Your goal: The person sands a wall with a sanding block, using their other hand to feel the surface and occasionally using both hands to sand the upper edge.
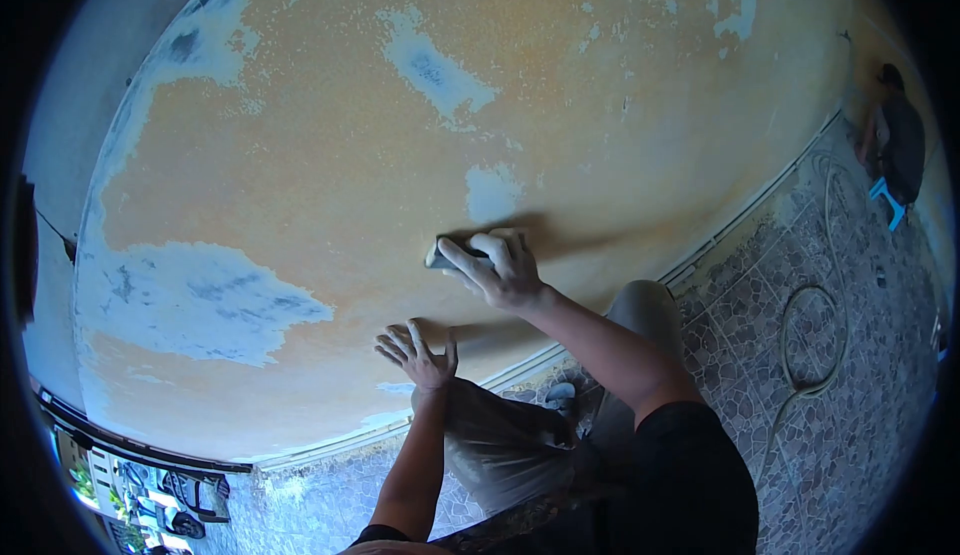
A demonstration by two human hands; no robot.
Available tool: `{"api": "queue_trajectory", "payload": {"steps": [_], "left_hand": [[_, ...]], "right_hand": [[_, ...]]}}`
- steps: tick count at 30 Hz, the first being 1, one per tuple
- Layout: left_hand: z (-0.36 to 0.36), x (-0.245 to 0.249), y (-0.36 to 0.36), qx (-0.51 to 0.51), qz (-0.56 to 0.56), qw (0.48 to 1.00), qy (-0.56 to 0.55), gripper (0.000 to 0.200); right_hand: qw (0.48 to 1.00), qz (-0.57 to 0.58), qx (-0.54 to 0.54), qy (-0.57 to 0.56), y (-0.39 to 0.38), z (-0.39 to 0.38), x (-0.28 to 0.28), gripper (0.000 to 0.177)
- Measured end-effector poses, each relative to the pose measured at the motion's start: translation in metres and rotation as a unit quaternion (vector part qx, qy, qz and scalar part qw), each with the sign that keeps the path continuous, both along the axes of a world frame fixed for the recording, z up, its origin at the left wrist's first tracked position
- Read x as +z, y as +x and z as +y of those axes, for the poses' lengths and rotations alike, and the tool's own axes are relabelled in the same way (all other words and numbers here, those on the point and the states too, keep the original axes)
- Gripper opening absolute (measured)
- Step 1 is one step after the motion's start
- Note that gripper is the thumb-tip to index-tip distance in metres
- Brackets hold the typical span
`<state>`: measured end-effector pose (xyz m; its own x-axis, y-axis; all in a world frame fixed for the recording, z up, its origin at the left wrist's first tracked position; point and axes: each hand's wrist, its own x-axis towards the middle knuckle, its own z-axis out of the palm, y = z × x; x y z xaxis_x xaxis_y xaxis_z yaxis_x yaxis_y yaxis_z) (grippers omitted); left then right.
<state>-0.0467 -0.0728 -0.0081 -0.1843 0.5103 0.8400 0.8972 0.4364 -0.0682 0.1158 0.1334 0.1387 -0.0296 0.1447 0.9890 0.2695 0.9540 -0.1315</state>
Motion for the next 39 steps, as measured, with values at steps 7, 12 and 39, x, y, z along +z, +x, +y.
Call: {"api": "queue_trajectory", "payload": {"steps": [7, 12, 39], "left_hand": [[-0.003, 0.0, 0.0, 0.003, -0.012, 1.0, -0.029, 0.097], [0.006, 0.0, 0.0, -0.001, 0.001, 1.0, 0.004, 0.097], [-0.012, -0.006, -0.01, -0.01, -0.002, 0.998, -0.057, 0.092]], "right_hand": [[0.943, 0.238, -0.027, -0.229, 0.051, 0.066, 0.039, 0.053], [0.931, 0.275, 0.007, -0.239, 0.006, 0.029, 0.043, 0.057], [0.911, 0.161, -0.123, -0.358, 0.046, 0.047, -0.1, 0.063]]}}
